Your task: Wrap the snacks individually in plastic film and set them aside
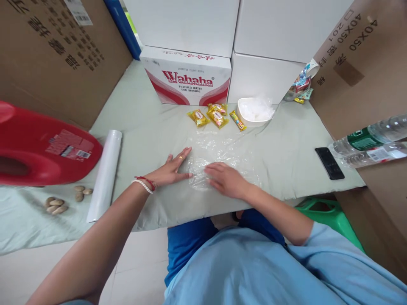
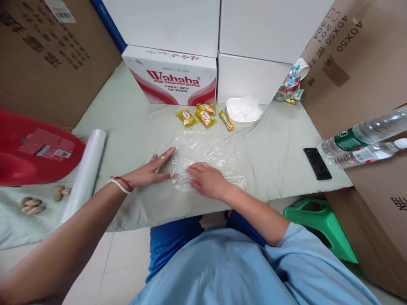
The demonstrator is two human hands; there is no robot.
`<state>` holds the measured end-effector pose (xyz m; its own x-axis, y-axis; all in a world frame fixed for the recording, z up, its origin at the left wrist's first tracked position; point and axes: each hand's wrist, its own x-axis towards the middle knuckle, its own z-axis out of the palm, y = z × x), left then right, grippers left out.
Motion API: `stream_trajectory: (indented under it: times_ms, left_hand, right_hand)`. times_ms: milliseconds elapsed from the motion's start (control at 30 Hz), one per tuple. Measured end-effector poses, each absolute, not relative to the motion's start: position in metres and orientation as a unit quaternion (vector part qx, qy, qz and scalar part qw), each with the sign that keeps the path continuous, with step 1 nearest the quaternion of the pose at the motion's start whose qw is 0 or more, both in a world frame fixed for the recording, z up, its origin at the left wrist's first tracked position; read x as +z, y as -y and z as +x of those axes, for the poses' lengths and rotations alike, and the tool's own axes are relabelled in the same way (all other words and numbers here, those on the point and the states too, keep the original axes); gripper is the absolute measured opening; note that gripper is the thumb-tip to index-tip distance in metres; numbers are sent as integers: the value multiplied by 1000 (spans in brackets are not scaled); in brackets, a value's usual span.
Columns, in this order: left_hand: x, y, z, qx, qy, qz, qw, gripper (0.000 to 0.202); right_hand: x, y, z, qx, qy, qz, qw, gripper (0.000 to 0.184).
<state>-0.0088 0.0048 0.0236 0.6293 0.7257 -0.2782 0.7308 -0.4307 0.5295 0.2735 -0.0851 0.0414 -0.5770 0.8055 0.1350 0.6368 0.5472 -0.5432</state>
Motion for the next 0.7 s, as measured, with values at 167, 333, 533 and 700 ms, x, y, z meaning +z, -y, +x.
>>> stream_trajectory:
  times_ms: [167,333,533,700]
  left_hand:
    - [24,-9,-7,42,-513,819,253,76]
    - [45,22,50,227,-576,782,73,39]
    - [24,2,110,141,-546,807,175,54]
    - [-4,-27,90,105,-585,793,137,61]
  right_hand:
    - [7,79,200,195,868,-444,109,67]
    - [-5,82,195,167,880,-433,96,59]
    - [-3,86,193,164,881,-433,94,50]
    - [7,118,198,184,890,-404,100,60]
